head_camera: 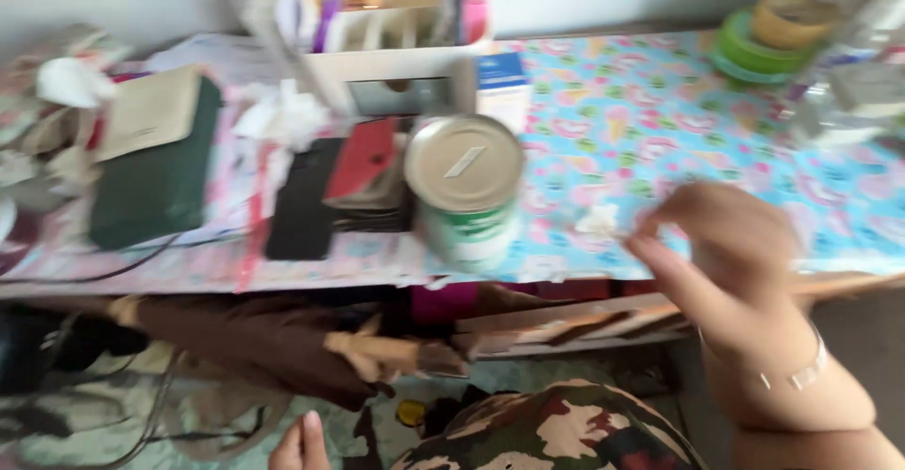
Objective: The person is cleaning and organizing various cosmetic items, a phone, and wallets on a table by wiping them and repositioning them.
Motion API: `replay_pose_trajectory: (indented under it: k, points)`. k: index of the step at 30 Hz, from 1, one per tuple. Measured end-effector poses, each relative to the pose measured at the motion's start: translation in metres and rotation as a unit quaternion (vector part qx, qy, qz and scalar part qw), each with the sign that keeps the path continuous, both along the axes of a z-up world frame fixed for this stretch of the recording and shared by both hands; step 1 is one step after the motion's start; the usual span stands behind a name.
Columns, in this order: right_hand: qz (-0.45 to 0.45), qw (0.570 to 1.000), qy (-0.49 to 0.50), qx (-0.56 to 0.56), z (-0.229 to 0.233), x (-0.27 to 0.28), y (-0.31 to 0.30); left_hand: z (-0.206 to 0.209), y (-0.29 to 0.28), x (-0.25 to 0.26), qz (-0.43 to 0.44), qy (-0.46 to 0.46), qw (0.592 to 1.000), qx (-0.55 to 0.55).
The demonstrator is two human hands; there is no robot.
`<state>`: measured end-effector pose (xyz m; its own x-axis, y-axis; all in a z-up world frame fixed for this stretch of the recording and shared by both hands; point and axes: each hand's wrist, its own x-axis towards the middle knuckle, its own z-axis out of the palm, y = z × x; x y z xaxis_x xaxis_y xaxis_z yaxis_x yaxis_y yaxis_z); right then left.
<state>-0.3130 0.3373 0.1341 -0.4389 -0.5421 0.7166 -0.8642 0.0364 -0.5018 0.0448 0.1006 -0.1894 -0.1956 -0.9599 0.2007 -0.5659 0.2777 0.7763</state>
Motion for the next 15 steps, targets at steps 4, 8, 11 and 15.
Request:
replay_pose_trajectory:
  k: [4, 8, 11, 15]
  points:
    - [0.142, 0.971, 0.002, 0.192, -0.046, -0.089, -0.006, 0.030, 0.025, -0.056, -0.034, 0.037, 0.999, 0.017]
    - [0.280, 0.930, 0.058, 0.230, -0.082, -0.117, -0.008, 0.038, 0.051, -0.103, -0.099, 0.094, 0.990, -0.041]
    - [0.300, 0.924, 0.131, 0.197, -0.076, -0.136, 0.002, 0.066, 0.089, -0.132, -0.094, 0.122, 0.988, -0.006]
    - [0.222, 0.948, 0.059, 0.222, -0.044, -0.227, -0.006, 0.083, 0.128, -0.149, -0.053, 0.110, 0.990, 0.067]
